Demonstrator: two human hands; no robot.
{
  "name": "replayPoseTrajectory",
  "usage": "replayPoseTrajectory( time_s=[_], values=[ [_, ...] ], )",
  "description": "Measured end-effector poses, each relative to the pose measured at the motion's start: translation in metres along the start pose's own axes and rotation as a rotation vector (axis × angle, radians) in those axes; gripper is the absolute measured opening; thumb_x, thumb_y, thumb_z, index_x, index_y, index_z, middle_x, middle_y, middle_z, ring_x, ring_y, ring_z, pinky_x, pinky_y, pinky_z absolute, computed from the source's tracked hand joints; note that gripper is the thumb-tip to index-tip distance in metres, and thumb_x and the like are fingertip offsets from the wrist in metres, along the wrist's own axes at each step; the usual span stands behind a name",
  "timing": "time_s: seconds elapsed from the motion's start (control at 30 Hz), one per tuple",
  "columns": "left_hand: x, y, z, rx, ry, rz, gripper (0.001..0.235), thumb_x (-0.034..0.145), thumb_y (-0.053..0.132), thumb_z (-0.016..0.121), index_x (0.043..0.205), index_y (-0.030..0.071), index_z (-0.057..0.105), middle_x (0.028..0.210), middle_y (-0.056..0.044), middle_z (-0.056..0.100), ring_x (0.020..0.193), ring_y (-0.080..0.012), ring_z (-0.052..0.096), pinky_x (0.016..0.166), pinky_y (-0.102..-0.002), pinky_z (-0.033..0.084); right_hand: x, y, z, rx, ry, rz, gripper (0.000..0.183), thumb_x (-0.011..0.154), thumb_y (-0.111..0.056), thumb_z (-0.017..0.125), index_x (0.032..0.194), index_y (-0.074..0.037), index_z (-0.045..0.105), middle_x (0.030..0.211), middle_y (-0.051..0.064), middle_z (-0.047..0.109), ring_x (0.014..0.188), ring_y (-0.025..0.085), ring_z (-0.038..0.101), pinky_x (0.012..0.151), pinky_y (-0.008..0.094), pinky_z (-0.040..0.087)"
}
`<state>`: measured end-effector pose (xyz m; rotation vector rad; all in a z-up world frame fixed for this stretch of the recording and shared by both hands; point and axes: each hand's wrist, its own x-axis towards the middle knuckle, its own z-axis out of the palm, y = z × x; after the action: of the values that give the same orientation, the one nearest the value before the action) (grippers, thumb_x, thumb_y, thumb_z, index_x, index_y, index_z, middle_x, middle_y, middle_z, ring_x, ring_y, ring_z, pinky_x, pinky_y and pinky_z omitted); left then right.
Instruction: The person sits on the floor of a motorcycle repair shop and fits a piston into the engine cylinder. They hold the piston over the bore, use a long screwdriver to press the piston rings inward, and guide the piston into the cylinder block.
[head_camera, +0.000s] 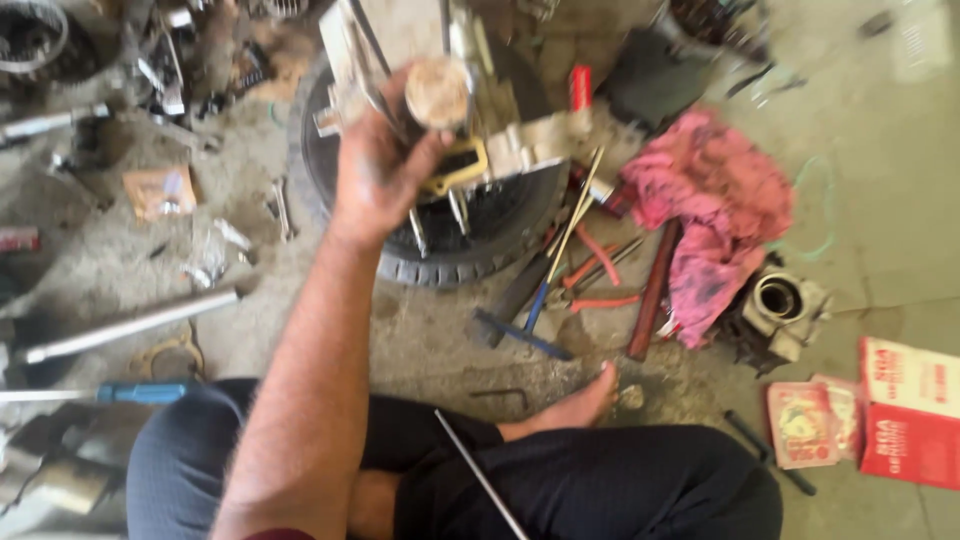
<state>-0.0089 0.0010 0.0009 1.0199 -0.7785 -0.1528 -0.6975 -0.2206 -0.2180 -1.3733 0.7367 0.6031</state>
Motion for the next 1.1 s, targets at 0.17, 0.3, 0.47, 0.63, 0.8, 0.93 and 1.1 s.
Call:
replayPoseTrajectory(
  time_s=[0.17, 0.3, 0.47, 0.63, 0.8, 0.93, 1.1],
  values=[
    [0.001, 0.019, 0.005, 0.381, 0.014, -0.106, 0.061, 0.101, 0.000, 0.073, 0.154, 0.001, 0.043, 0.131, -0.012, 0.071, 0.123, -0.0187, 0.067, 0.108, -0.033, 0.056, 0.024, -0.498, 0.061, -0.503, 0.374, -0.110, 0.055, 0.095, -0.042, 0.052, 0.144, -0.018, 0.057, 0.122, 0.010, 0.078, 0.103, 0.023, 0.074, 0.091, 0.038, 0.058],
    [0.002, 0.019, 0.002, 0.293, 0.018, -0.021, 0.065, 0.102, 0.005, 0.072, 0.156, 0.002, 0.038, 0.138, -0.015, 0.067, 0.130, -0.0193, 0.064, 0.113, -0.034, 0.053, 0.174, -0.548, 0.032, 0.264, 0.244, -0.760, 0.076, 0.097, -0.058, 0.048, 0.154, -0.008, 0.045, 0.149, 0.008, 0.058, 0.134, 0.022, 0.056, 0.108, 0.042, 0.046],
    [0.005, 0.022, 0.000, 0.614, 0.012, 0.030, 0.069, 0.097, 0.008, 0.077, 0.154, 0.000, 0.039, 0.139, -0.024, 0.064, 0.126, -0.0328, 0.067, 0.104, -0.036, 0.054, 0.258, -0.580, 0.071, 0.457, 0.095, -1.262, 0.054, 0.093, -0.050, 0.066, 0.119, -0.002, 0.066, 0.115, 0.014, 0.070, 0.108, 0.028, 0.064, 0.100, 0.044, 0.049],
    [0.008, 0.026, 0.003, 0.687, -0.030, -0.022, 0.070, 0.097, 0.009, 0.070, 0.155, 0.002, 0.031, 0.144, -0.023, 0.060, 0.120, -0.0343, 0.067, 0.101, -0.036, 0.055, 0.290, -0.585, 0.071, 0.645, -0.191, -1.370, 0.037, 0.095, -0.045, 0.065, 0.088, -0.010, 0.055, 0.083, 0.005, 0.059, 0.082, 0.021, 0.052, 0.079, 0.038, 0.044],
    [0.023, 0.027, -0.009, 0.420, 0.002, -0.186, 0.069, 0.101, 0.006, 0.067, 0.158, 0.000, 0.028, 0.137, -0.018, 0.065, 0.125, -0.0252, 0.070, 0.105, -0.035, 0.058, 0.277, -0.616, 0.083, 0.821, -0.375, -1.350, 0.030, 0.100, -0.033, 0.063, 0.083, -0.009, 0.056, 0.074, 0.004, 0.060, 0.072, 0.020, 0.054, 0.073, 0.037, 0.045],
    [0.054, 0.041, -0.044, 0.039, 0.133, -0.174, 0.070, 0.104, -0.006, 0.059, 0.162, -0.005, 0.020, 0.147, -0.020, 0.057, 0.137, -0.0265, 0.059, 0.121, -0.038, 0.048, 0.243, -0.675, 0.119, 0.747, 0.263, -1.110, 0.023, 0.081, -0.026, 0.068, 0.090, -0.005, 0.064, 0.087, 0.007, 0.066, 0.084, 0.023, 0.062, 0.076, 0.038, 0.052],
    [0.084, 0.075, -0.061, 0.054, 0.162, -0.096, 0.065, 0.104, -0.010, 0.057, 0.160, -0.011, 0.023, 0.140, -0.022, 0.061, 0.132, -0.0259, 0.063, 0.120, -0.037, 0.050, 0.219, -0.723, 0.143, 0.786, 0.280, -1.037, 0.015, 0.082, -0.020, 0.071, 0.084, -0.007, 0.064, 0.077, 0.003, 0.062, 0.071, 0.019, 0.061, 0.067, 0.035, 0.051]
  ],
)
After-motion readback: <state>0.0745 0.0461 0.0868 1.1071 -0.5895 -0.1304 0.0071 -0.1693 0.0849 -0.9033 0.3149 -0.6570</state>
